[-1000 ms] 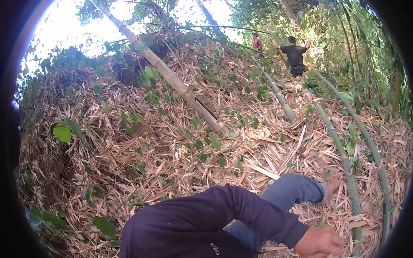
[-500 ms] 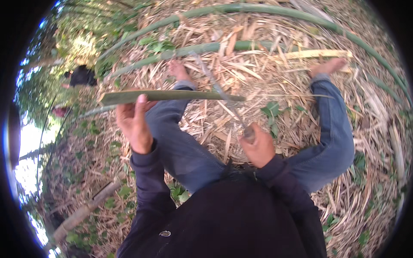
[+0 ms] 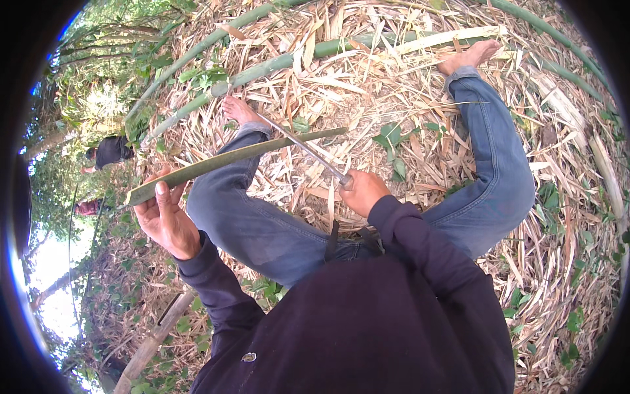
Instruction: The person sits on the ground in a bamboo grove and uses a machete to split a long bamboo pole into thin strips. They hold the bamboo with one hand and strike it with the machete to separate the layers, occasionally inspecting the resulting strips.
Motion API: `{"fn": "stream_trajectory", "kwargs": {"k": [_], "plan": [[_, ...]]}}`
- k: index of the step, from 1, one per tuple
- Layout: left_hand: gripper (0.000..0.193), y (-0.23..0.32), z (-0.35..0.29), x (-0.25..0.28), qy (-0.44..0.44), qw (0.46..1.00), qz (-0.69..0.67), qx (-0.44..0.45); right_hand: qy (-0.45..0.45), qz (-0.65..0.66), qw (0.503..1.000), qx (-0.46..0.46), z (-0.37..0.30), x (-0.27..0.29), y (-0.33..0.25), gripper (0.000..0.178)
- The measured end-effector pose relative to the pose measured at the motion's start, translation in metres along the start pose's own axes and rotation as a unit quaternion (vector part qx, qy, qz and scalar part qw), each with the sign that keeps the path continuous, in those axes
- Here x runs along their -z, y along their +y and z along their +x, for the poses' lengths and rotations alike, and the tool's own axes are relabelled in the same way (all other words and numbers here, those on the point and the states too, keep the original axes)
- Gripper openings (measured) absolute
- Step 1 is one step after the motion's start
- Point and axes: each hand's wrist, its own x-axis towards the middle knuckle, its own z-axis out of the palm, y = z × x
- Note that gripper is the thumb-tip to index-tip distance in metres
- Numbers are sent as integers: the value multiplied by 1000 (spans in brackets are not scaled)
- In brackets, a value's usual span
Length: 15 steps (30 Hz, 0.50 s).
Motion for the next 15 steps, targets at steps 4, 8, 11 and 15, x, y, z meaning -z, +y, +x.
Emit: {"fn": "stream_trajectory", "kwargs": {"k": [4, 8, 11, 15], "plan": [[27, -3, -2, 6, -8, 1000, 0, -1, -100, 38, 994, -6, -20, 11, -27, 20], [26, -5, 2, -1, -16, 1000, -2, 13, -51, 37, 994, -85, -3, -11, 34, 20], [25, -8, 1, 3, -5, 1000, 0, 4, -58, -12, 991, -118, 1, 0, 33, 20], [23, -10, 1, 9, -12, 1000, -10, 10, -85, -28, 995, -47, -16, -1, 6, 22]]}}
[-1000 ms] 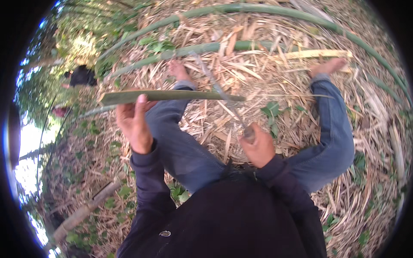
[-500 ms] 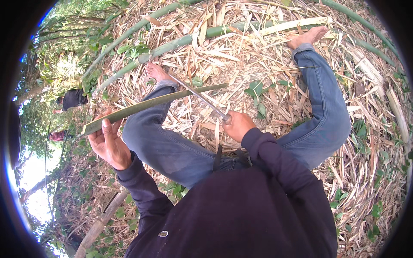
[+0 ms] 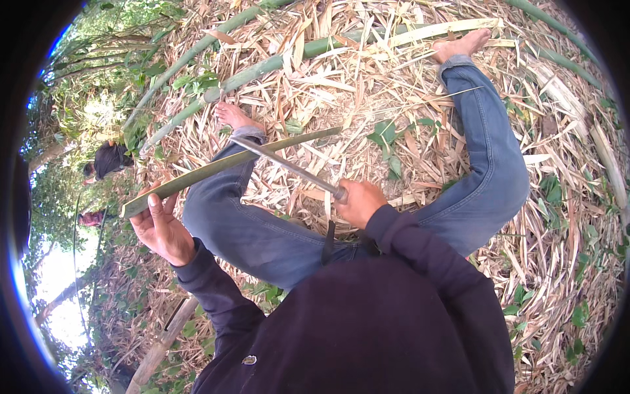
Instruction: The person sits on the ground in a bamboo grove and uses a machete to split a long bamboo pole into thin strips. They hold the bamboo with one hand and strike it with the machete to separate the layers, occasionally inspecting the resulting strips.
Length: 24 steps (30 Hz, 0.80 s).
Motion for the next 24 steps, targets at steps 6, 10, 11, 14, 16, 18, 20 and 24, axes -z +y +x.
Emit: {"fn": "stream_trajectory", "kwargs": {"k": [6, 10, 11, 14, 16, 18, 20, 24], "plan": [[22, 0, 2, -1, 3, 1000, 29, 12, 62, -37, 994, -86, 37, -8, 61, 27], [22, -9, 9, 1, 14, 1000, 10, 11, 52, -58, 983, -164, 50, -20, 92, 29], [22, -9, 10, 1, 23, 1000, 9, 13, 21, -58, 978, -197, 51, -3, 91, 32], [23, -9, 9, 7, 7, 999, 35, 25, 29, -56, 979, -194, 47, 1, 105, 33], [27, -12, 10, 10, 16, 999, 20, 35, 32, -73, 985, -152, 34, -5, 100, 32], [30, -9, 16, 10, 22, 999, 14, 46, 17, -72, 987, -146, 33, -3, 96, 32], [38, -1, 20, 3, 43, 996, -35, 63, 60, -97, 983, -144, 43, -7, 123, 34], [37, -6, 25, 14, 63, 968, -229, 86, 42, -89, 990, -102, 35, 0, 99, 33]]}}
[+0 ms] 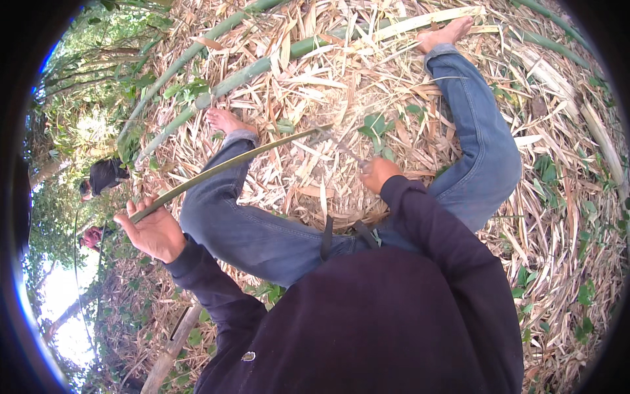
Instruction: The person sits on the ground in a bamboo grove and uses a machete to split a long bamboo pole into thin strips. They hold the bamboo with one hand and strike it with the machete to separate the layers, occasionally inspecting the resulting strips.
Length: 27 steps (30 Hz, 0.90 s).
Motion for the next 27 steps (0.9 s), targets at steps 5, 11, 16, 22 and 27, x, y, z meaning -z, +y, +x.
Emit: {"fn": "stream_trajectory", "kwargs": {"k": [5, 11, 16, 22, 27], "plan": [[51, -2, -5, 0, -32, 997, -67, -35, -72, 143, 981, 113, -57, 25, -112, 27], [50, -6, -23, -26, -83, 992, -58, -70, -52, 80, 983, 154, -60, 10, -121, 24], [50, -11, -23, -37, -68, 993, -60, -81, -10, 64, 995, 72, -10, -12, -53, 21], [49, -8, -26, -38, -60, 994, -52, -69, -60, 43, 997, 5, -15, -8, -67, 24], [48, -6, -29, -38, -46, 996, -41, -68, -11, 40, 999, 16, -10, -13, -43, 26]]}}
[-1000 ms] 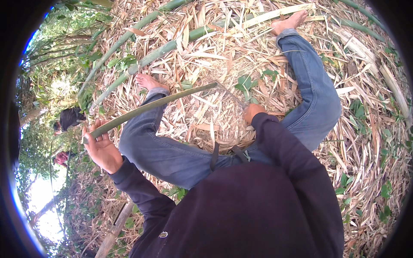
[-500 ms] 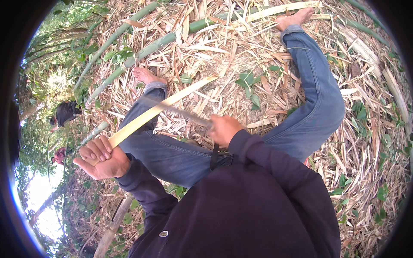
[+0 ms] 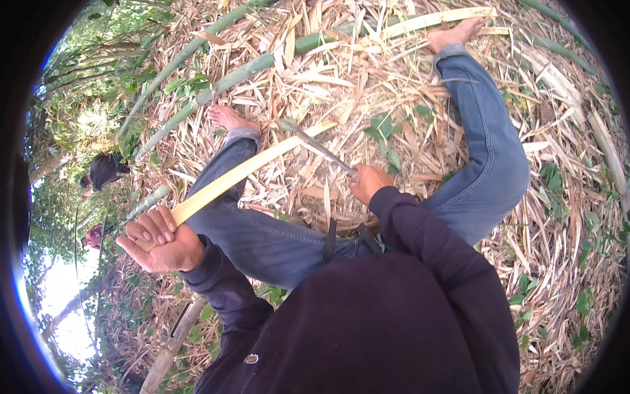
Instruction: The person sits on the ground in a bamboo grove and uses a machete to split a long bamboo pole into thin strips. They hold the bamboo with one hand and strike it with the machete to separate the layers, occasionally inspecting the resulting strips.
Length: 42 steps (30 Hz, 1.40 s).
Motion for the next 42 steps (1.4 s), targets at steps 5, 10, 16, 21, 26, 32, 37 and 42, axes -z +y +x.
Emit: {"fn": "stream_trajectory", "kwargs": {"k": [5, 10, 16, 21, 26, 32, 37, 42], "plan": [[46, -5, 5, -6, -19, 999, -25, -7, 53, -37, 992, -112, 38, -25, 47, 25], [45, 5, 7, -2, -24, 998, -34, 46, 17, 17, 1000, -5, -3, 8, 7, 25], [58, 2, 8, 22, -196, 974, -96, 63, -63, 75, 983, 152, -61, 41, -66, 22], [60, 1, 6, 18, -225, 969, -83, 54, 75, 103, 991, 52, -20, -3, 13, 19], [59, -4, 9, 22, -235, 967, -82, 45, -14, 11, 999, 44, -30, 24, -15, 24], [56, 0, 12, 24, -253, 959, -104, 78, 31, 13, 989, -144, 19, -3, 45, 25], [58, -6, 13, 21, -156, 979, -125, 50, 4, 16, 997, -82, 8, 1, 40, 32], [60, -1, 27, 36, -170, 976, -132, 35, 52, 44, 996, -62, 9, 4, 36, 35]]}}
